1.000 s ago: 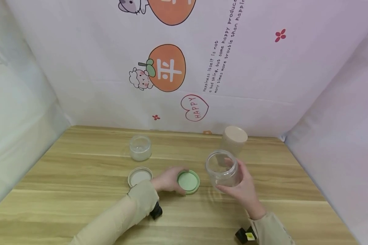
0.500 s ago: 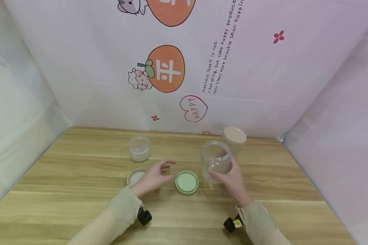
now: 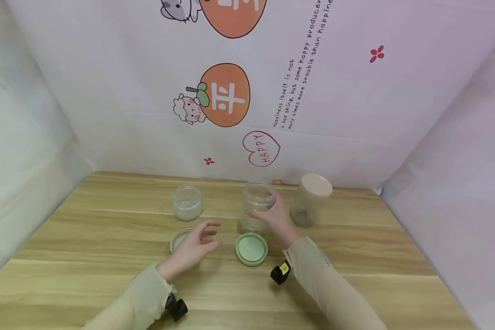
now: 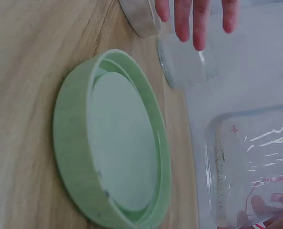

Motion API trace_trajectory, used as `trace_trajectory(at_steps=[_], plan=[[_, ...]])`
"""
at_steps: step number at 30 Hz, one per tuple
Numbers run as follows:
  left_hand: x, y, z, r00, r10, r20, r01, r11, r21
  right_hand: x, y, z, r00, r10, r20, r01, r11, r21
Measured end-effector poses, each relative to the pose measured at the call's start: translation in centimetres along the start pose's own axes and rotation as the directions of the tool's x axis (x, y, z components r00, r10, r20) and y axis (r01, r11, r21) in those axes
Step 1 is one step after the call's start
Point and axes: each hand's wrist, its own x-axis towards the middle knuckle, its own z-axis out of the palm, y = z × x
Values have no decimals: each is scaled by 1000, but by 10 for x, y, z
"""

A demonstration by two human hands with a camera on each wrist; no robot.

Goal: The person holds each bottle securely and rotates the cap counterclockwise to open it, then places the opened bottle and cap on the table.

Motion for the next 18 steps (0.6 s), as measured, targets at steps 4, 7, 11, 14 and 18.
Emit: trace_trajectory(at_steps=[4,7,11,14,18], plan=[[-4,-3,-3,1000,-6,-2,6,1000,-1,7,3,14,1000,22,12,-23,998,59],[-7,-5,-2,1000,-11,-9,11,1000,-3,10,6,21,999,34,4,-34,998,47],[-8,-7,-2,1000,-15,-25,15,1000,4,17,7,24,1000,8,14,-8,1000,-14],[-7,-6,-4,1000,-4,-27,5,1000,15,24,7,24,999,-19,29,20,999,-44],[-8,-4,-6,1000,-2,-29,2,1000,13,32,6,25,999,-22,44,25,997,-73]])
